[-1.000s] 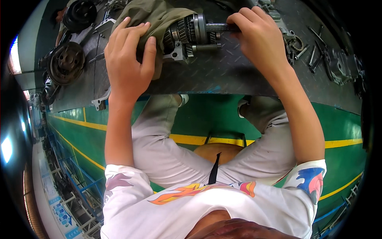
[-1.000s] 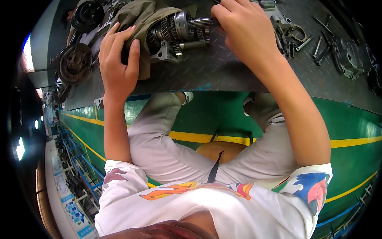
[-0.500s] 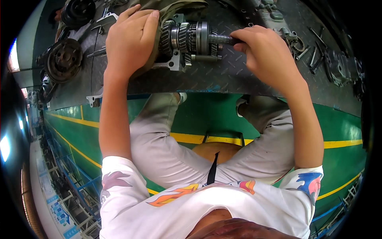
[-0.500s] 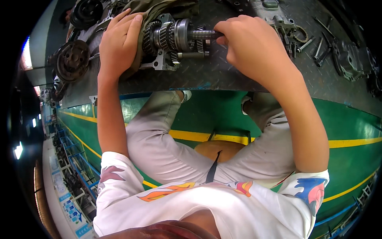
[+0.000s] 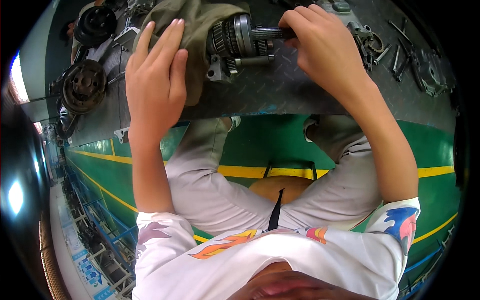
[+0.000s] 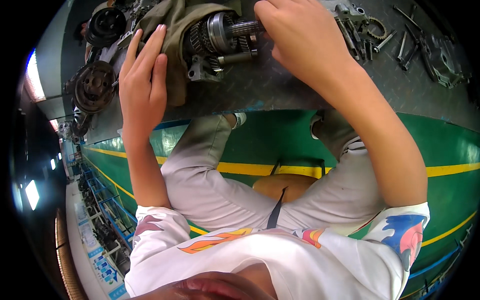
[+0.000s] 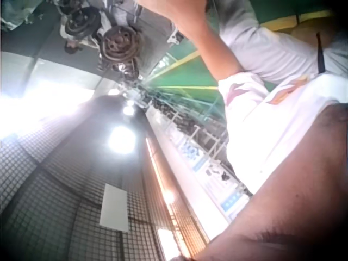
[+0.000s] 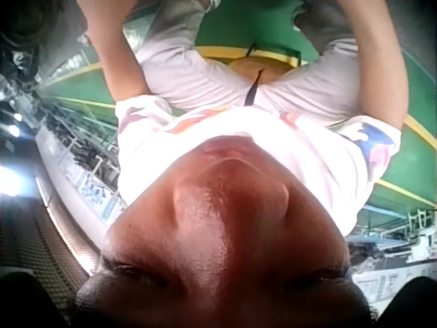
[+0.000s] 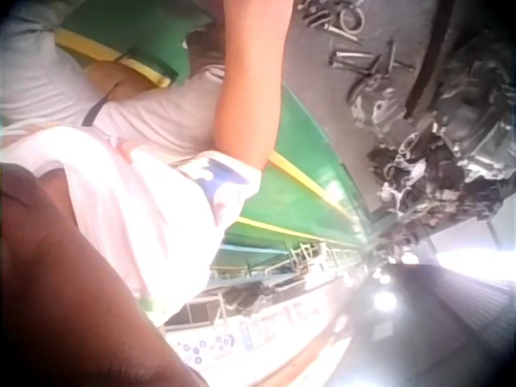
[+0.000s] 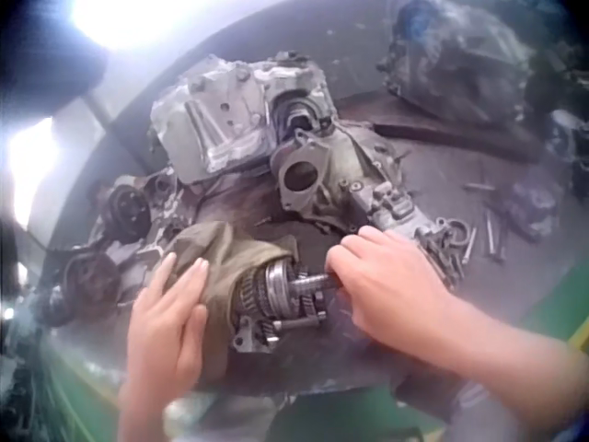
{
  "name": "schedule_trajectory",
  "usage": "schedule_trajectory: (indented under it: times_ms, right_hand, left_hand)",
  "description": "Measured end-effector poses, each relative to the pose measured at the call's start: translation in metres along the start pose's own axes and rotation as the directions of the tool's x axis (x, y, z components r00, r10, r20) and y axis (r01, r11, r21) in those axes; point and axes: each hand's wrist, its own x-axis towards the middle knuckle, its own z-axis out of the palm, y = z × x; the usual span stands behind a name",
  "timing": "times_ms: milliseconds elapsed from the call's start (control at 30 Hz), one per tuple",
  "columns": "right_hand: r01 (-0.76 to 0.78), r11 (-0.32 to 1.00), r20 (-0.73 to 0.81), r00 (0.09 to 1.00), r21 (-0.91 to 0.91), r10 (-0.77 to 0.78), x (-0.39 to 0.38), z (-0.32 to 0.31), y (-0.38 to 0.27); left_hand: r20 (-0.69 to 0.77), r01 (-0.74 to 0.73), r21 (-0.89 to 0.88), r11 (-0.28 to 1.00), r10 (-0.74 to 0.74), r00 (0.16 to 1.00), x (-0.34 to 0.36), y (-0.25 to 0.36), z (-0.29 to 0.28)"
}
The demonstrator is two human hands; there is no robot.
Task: The person wipes a gear shaft assembly with a cloth, picks up and turns a metal housing part, and then fits and rotates gear components on the shaft assembly by hand.
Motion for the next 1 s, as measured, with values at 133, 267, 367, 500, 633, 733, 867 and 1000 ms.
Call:
schedule_trajectory:
  times_ms: [133,267,367,500,633,733,867,1000]
  right_hand:
    - [0.013,0.996,0.028,0.999,0.088,-0.016,-0.003,0.006,0.002]
    - [-0.038,0.989,0.056,0.998,0.139,0.031,-0.013,0.004,-0.004]
    - [-0.069,0.985,0.035,0.997,0.157,0.065,-0.014,0.003,-0.004]
    - [-0.038,0.994,-0.012,0.999,0.099,0.039,-0.012,0.011,0.005]
    - [0.0,0.999,-0.055,0.998,0.041,0.002,-0.007,0.012,0.002]
    - [0.003,1.0,-0.088,0.996,0.004,-0.002,-0.006,0.004,-0.002]
    - [0.029,1.0,-0.068,0.997,0.0,-0.029,-0.006,0.003,-0.001]
    - [0.021,1.0,-0.032,0.999,-0.011,-0.022,-0.005,-0.001,-0.002]
  left_hand:
    - [0.024,0.053,-0.093,0.994,-0.051,0.998,0.027,-0.021,0.011]
    - [0.099,0.18,-0.106,0.978,-0.169,0.981,0.033,-0.028,0.017]
    - [0.116,0.184,-0.086,0.979,-0.174,0.978,0.032,-0.021,0.013]
    - [-0.006,-0.048,-0.084,0.995,0.048,0.999,0.008,-0.007,-0.001]
    - [0.071,0.051,0.035,0.998,-0.053,0.996,-0.01,0.018,-0.013]
    - [0.008,0.05,0.018,0.999,-0.05,0.999,-0.012,0.017,-0.008]
    - [-0.042,0.023,0.018,1.0,-0.022,0.999,-0.002,-0.002,0.009]
    - [-0.025,0.016,-0.031,0.999,-0.017,1.0,0.024,-0.017,0.018]
